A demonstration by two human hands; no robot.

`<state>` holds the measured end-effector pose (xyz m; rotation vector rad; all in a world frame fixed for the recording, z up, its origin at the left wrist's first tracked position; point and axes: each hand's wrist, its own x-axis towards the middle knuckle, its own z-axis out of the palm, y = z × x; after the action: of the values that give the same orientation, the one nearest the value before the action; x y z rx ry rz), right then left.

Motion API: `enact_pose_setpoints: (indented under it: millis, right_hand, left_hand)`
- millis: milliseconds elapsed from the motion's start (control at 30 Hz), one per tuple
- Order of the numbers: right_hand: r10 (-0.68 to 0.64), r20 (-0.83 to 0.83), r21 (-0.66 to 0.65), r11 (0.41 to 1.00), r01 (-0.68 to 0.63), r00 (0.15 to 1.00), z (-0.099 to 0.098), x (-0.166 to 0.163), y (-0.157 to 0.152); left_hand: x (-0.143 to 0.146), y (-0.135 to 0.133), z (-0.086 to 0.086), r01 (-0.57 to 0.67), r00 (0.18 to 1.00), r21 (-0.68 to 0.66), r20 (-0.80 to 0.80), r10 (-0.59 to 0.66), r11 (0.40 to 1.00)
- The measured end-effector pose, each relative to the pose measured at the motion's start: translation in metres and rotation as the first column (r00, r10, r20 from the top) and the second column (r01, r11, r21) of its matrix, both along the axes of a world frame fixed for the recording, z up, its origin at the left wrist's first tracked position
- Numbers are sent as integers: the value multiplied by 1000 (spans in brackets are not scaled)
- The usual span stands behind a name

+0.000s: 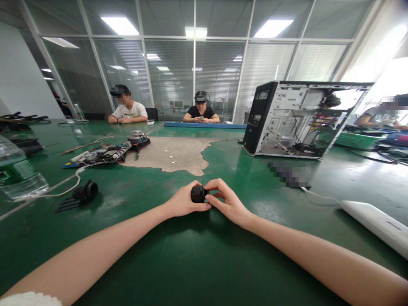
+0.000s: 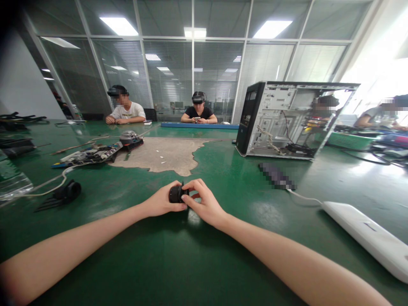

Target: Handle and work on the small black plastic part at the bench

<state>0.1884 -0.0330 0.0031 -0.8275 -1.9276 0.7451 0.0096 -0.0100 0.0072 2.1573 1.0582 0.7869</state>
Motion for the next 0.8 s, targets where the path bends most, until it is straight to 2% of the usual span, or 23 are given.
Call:
enact_pose_setpoints:
  millis: [267, 533, 800]
  right_hand:
    - [18, 6, -137, 990, -17, 1000, 0, -1, 0]
    - [18, -30, -46, 999, -19, 999, 0, 0, 1]
    - [35, -56, -205, 978, -46, 998, 2, -2, 1]
  left_hand:
    - [0, 1, -1, 17, 999, -28, 42, -16, 999]
    - [-1, 0, 0, 1, 1000, -4, 5, -1, 1000]
    - [0, 3, -2, 30, 997, -42, 67, -28, 999]
